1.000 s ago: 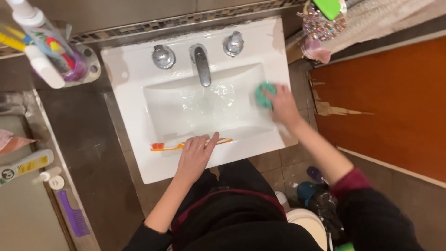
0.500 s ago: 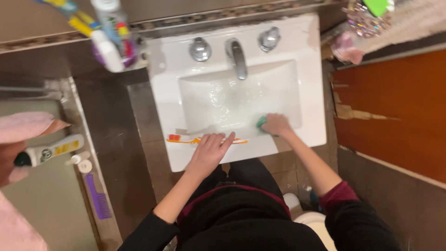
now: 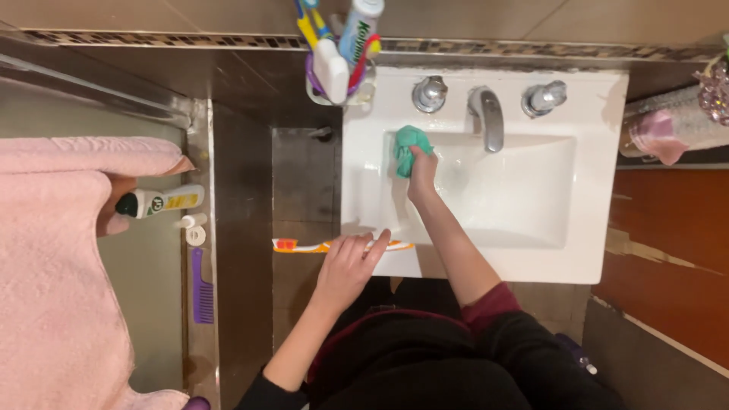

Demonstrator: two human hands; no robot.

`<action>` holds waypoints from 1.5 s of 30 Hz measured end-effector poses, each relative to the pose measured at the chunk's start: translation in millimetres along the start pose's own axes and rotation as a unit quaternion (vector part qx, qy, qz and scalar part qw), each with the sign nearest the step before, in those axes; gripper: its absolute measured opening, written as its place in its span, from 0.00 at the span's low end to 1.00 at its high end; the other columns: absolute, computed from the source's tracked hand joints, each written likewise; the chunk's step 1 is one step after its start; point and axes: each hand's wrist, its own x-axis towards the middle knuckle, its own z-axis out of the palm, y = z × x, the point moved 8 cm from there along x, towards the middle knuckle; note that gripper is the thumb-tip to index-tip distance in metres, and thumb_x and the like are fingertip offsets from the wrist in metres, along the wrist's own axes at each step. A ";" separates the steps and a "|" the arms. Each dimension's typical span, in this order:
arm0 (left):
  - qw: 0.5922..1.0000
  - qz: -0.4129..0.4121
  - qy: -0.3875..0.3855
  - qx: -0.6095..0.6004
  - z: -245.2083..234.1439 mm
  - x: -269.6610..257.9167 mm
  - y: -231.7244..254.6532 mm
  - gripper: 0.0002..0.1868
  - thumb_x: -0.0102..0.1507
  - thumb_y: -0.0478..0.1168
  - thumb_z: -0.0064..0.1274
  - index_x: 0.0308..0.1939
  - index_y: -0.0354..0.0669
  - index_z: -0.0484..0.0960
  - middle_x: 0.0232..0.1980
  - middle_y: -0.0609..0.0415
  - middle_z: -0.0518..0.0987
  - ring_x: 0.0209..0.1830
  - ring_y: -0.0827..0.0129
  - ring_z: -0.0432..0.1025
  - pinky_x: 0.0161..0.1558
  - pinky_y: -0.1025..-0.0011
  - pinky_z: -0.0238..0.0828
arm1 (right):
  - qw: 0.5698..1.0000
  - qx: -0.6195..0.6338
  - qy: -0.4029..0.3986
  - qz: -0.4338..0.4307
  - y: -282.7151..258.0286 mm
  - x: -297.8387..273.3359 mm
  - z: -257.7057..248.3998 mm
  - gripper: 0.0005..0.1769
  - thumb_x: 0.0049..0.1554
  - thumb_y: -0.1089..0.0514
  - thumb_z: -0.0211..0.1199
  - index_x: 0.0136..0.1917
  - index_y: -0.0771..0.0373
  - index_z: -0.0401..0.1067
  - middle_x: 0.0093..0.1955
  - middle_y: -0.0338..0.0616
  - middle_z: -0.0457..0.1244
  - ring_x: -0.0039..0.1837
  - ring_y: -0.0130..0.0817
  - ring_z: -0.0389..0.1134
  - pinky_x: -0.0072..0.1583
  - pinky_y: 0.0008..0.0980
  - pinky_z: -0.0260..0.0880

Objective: Cleaning a bathroom sink and faucet with a cloth and organizing nearby toiletries.

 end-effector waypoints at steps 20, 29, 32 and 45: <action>0.966 0.020 0.058 0.250 -136.6 120.4 -124.2 0.11 0.61 0.36 0.53 0.47 0.42 0.78 0.39 0.56 0.75 0.39 0.65 0.71 0.46 0.68 0.64 | 0.595 -0.791 -0.130 -0.047 29.6 -111.7 -34.6 0.30 0.56 0.47 0.64 0.68 0.60 0.66 0.63 0.59 0.62 0.63 0.56 0.66 0.62 0.50 0.71; 0.933 0.146 0.021 0.328 -127.7 183.1 -126.0 0.03 0.56 0.37 0.55 0.28 0.46 0.80 0.28 0.55 0.79 0.37 0.66 0.73 0.48 0.69 0.65 | 0.574 -0.803 -0.154 -0.042 -0.1 -175.3 -32.8 0.37 0.55 0.49 0.66 0.75 0.56 0.61 0.68 0.50 0.56 0.71 0.48 0.58 0.69 0.46 0.65; 0.927 0.154 -0.002 0.343 -125.8 183.0 -121.4 0.04 0.55 0.37 0.55 0.25 0.46 0.80 0.27 0.55 0.79 0.36 0.66 0.74 0.46 0.70 0.65 | 0.576 -0.801 -0.156 -0.051 1.4 -173.4 -34.1 0.37 0.54 0.49 0.66 0.74 0.57 0.61 0.68 0.50 0.56 0.71 0.48 0.58 0.69 0.46 0.65; 0.969 0.004 -0.144 0.200 -25.5 215.9 -189.1 0.03 0.54 0.35 0.60 0.32 0.44 0.86 0.37 0.49 0.84 0.39 0.55 0.81 0.39 0.61 0.76 | 0.583 -0.789 -0.161 -0.108 7.6 -169.8 -25.5 0.32 0.51 0.52 0.68 0.68 0.58 0.67 0.63 0.52 0.59 0.65 0.50 0.62 0.63 0.46 0.68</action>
